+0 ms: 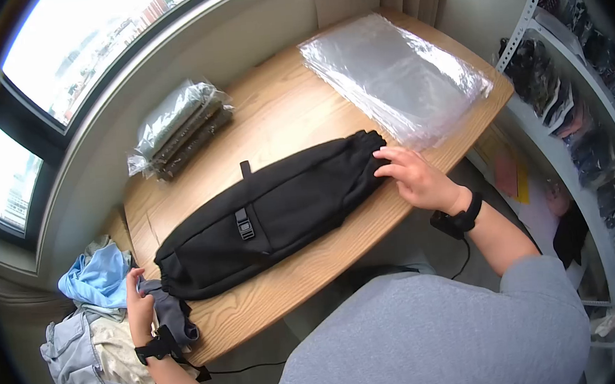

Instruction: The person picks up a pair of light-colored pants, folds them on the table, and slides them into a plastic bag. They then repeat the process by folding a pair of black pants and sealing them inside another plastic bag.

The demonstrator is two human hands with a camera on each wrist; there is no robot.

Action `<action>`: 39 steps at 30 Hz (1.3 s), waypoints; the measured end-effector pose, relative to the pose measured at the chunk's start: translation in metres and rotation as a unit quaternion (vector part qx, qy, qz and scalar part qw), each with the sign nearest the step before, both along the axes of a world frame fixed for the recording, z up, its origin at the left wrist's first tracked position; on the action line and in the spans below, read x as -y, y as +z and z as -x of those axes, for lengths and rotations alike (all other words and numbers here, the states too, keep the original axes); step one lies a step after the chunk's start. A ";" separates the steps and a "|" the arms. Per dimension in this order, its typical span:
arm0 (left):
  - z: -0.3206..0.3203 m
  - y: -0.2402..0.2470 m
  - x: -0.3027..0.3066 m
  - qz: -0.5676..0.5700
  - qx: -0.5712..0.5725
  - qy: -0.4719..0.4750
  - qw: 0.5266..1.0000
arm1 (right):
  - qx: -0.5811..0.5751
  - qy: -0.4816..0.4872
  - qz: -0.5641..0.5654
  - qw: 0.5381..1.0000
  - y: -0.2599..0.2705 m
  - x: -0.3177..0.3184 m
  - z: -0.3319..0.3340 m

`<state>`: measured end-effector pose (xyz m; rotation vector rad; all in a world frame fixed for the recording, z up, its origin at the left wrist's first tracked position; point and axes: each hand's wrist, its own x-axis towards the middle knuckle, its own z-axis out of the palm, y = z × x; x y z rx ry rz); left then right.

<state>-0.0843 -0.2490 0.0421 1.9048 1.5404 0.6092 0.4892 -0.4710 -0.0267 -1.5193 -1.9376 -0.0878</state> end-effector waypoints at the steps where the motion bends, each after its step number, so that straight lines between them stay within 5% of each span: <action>1: -0.004 0.002 0.003 -0.017 0.014 -0.017 1.000 | -0.041 -0.008 0.005 0.999 -0.002 0.006 0.000; 5: -0.083 0.042 0.040 -0.130 0.039 -0.046 0.990 | -0.278 -0.163 0.004 0.947 -0.010 0.012 0.002; 9: -0.207 0.065 0.086 -0.131 0.065 -0.219 0.965 | -0.470 -0.150 0.051 0.868 -0.034 0.001 0.007; 13: -0.314 0.041 0.113 -0.213 -0.013 -0.405 0.889 | -0.445 -0.163 0.043 0.879 -0.038 -0.010 0.019; 15: -0.352 0.022 0.128 -0.289 -0.075 -0.433 0.851 | -0.442 -0.178 0.020 0.879 -0.042 -0.012 0.019; 18: -0.393 -0.002 0.138 -0.242 -0.181 -0.410 0.860 | -0.400 -0.197 -0.002 0.895 -0.043 -0.013 0.021; 23: -0.419 -0.033 0.129 -0.243 -0.200 -0.354 0.881 | -0.366 -0.188 0.028 0.911 -0.037 -0.014 0.012; 26: -0.416 -0.020 0.114 -0.271 0.000 -0.291 0.918 | -0.356 -0.185 0.051 0.915 -0.033 -0.015 0.005; 29: -0.414 0.000 0.114 -0.270 0.038 -0.257 0.927 | -0.334 -0.192 0.041 0.922 -0.035 -0.017 0.003; 31: -0.414 -0.014 0.117 -0.310 0.032 -0.320 0.895 | -0.338 -0.191 0.031 0.921 -0.038 -0.018 0.004; 35: -0.409 -0.047 0.134 -0.173 -0.139 -0.399 0.889 | -0.350 -0.183 0.041 0.918 -0.038 -0.017 0.004; 39: -0.405 -0.041 0.134 -0.148 -0.120 -0.400 0.896 | -0.403 -0.147 0.003 0.903 -0.050 -0.019 -0.001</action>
